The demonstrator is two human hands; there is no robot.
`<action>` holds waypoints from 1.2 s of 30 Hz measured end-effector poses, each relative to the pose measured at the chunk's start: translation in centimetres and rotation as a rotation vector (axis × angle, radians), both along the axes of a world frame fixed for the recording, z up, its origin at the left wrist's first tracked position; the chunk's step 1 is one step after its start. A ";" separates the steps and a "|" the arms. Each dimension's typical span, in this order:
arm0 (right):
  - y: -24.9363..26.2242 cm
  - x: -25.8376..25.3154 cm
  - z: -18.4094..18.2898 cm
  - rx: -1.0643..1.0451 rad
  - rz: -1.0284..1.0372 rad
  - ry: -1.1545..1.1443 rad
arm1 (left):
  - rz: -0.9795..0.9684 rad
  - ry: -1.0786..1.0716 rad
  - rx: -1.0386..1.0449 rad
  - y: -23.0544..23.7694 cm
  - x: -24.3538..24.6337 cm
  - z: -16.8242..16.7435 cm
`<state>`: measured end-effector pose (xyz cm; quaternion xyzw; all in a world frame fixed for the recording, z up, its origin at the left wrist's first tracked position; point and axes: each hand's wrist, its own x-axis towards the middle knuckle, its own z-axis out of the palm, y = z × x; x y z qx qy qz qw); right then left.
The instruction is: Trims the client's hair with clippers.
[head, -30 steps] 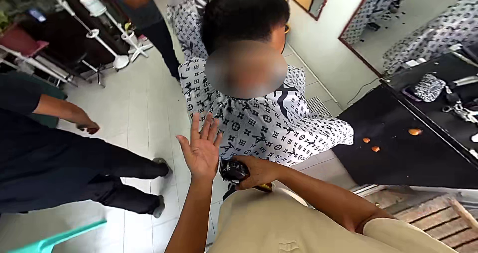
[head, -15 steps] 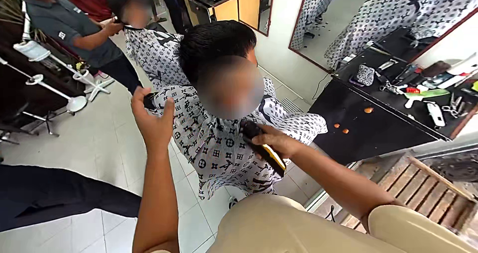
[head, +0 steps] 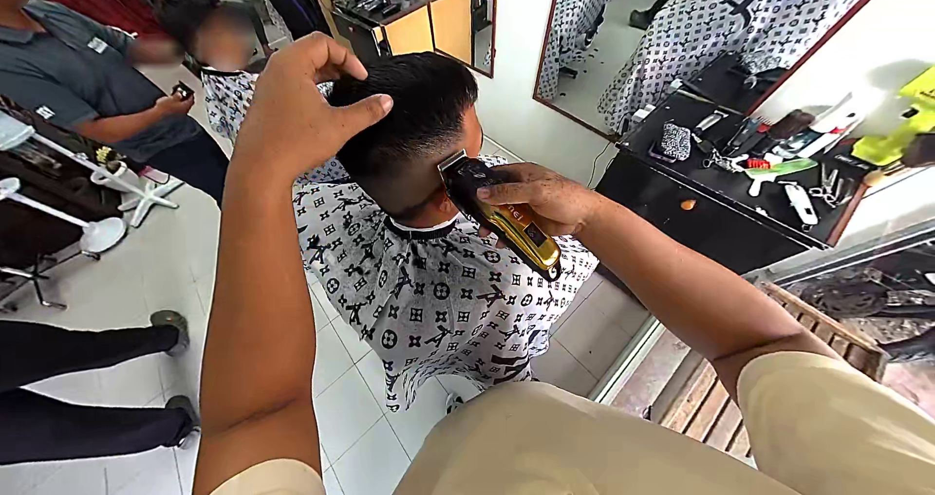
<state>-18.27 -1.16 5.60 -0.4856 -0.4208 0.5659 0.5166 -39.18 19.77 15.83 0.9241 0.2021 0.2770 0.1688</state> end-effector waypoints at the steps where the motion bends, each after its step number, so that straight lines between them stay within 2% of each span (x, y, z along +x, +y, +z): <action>1: 0.1 0.0 0.1 -0.004 0.000 0.000 | 0.002 0.020 -0.001 -0.1 0.2 0.1; 36: 0.6 -0.5 0.0 0.003 -0.024 0.033 | 0.043 0.055 0.010 0.2 0.8 -0.9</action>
